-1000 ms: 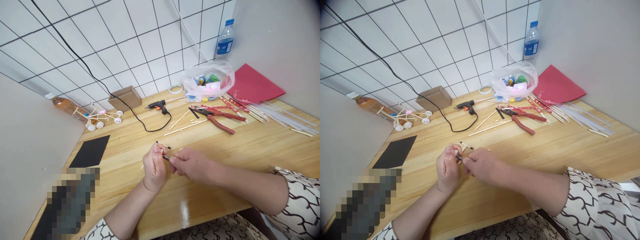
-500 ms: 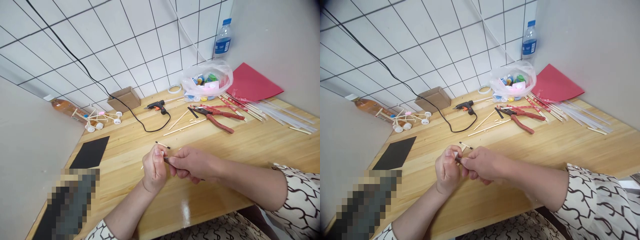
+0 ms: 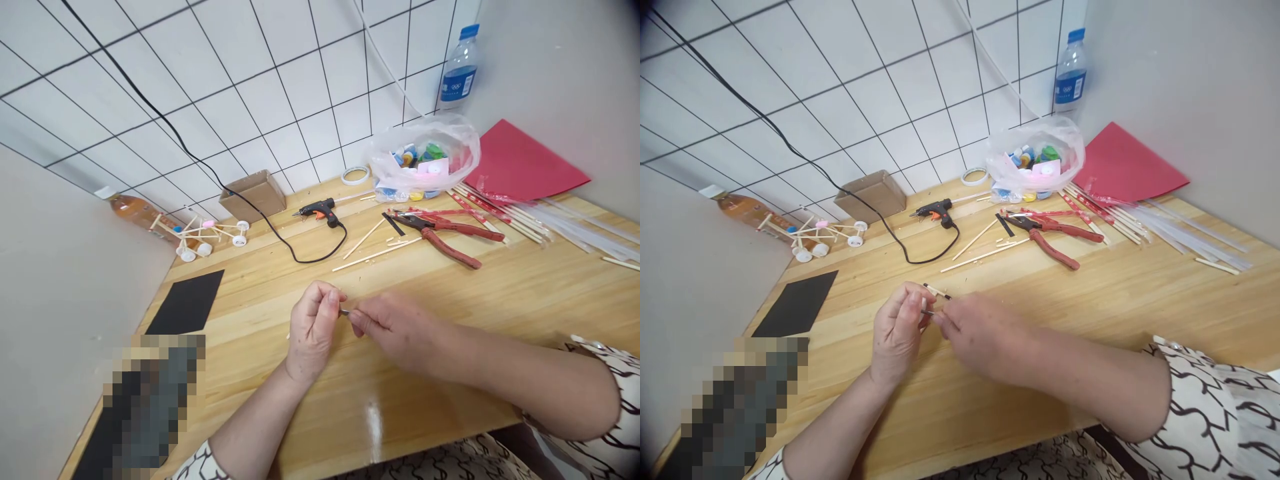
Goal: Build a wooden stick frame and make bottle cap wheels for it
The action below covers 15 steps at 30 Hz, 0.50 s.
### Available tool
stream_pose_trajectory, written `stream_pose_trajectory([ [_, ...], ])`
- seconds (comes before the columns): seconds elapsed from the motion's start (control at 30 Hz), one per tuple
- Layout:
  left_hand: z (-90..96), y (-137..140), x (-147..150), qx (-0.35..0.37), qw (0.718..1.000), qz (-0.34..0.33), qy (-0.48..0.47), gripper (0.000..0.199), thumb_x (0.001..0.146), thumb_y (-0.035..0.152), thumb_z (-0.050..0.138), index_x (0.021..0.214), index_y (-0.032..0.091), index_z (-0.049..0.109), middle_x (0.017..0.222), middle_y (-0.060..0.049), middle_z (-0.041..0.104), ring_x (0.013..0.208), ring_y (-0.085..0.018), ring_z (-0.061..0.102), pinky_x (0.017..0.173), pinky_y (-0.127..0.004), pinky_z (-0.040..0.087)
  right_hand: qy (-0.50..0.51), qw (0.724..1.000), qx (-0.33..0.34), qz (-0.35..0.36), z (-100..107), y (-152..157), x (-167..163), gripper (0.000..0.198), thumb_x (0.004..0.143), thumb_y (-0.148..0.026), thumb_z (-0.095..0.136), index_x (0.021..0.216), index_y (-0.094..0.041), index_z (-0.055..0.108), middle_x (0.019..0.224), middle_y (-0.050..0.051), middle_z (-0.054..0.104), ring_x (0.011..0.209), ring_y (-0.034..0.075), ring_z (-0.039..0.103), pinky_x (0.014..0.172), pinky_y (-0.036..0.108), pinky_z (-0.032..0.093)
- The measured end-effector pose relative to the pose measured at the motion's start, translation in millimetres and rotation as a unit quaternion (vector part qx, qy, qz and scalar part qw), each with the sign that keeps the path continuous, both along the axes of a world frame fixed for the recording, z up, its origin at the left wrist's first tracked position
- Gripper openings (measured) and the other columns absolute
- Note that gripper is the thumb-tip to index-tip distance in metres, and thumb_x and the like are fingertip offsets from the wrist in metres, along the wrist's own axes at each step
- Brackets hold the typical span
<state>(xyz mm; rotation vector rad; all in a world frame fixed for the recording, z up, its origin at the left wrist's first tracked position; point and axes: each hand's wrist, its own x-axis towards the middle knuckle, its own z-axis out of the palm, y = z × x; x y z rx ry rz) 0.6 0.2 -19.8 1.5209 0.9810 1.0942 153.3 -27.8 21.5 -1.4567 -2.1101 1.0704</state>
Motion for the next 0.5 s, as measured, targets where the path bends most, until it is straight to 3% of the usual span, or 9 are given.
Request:
stream_pose_trajectory([
  [0.13,0.8,6,1,-0.044,0.999,0.026,0.009,0.033,0.083,0.045,0.054,0.07,0.016,0.057,0.06,0.003,0.046,0.051,-0.006,0.037,0.046,-0.018,0.03,-0.11,0.994,0.028,-0.008,0,-6,0,0.03,0.09,-0.024,0.033,0.075,-0.016,0.057,0.065,0.006,0.058,0.053,0.014,0.045,0.051,0.027,0.026],
  [0.23,5.3,15,2,-0.095,0.99,0.089,-0.054,0.039,0.081,0.05,0.054,0.065,0.015,0.055,0.045,0.007,0.036,0.041,-0.005,0.028,0.04,-0.016,0.024,-0.148,0.988,0.028,-0.02,3,-8,2,0.028,0.09,-0.024,0.034,0.08,-0.016,0.058,0.07,0.008,0.063,0.056,0.016,0.05,0.051,0.027,0.026],
  [0.27,7.2,18,2,-0.127,0.982,0.101,-0.095,0.041,0.081,0.052,0.052,0.063,0.015,0.054,0.041,0.008,0.031,0.038,-0.005,0.024,0.038,-0.016,0.021,-0.143,0.989,0.025,-0.021,2,-8,3,0.03,0.091,-0.025,0.033,0.078,-0.017,0.058,0.069,0.008,0.063,0.057,0.016,0.05,0.052,0.027,0.027],
  [0.37,11.5,21,5,-0.233,0.96,0.043,-0.147,0.047,0.078,0.058,0.05,0.059,0.015,0.052,0.036,0.007,0.031,0.033,-0.004,0.021,0.034,-0.016,0.017,-0.093,0.995,0.029,-0.023,-3,-5,7,0.037,0.092,-0.027,0.028,0.071,-0.017,0.056,0.065,0.006,0.06,0.058,0.015,0.05,0.055,0.027,0.03],
  [0.5,11.4,18,9,-0.257,0.956,0.013,-0.143,0.053,0.078,0.062,0.048,0.055,0.014,0.054,0.032,0.006,0.032,0.031,-0.004,0.023,0.034,-0.016,0.017,0.013,0.999,0.016,-0.038,-12,0,9,0.037,0.091,-0.031,0.029,0.072,-0.016,0.056,0.067,0.004,0.059,0.063,0.015,0.051,0.059,0.026,0.034],
])
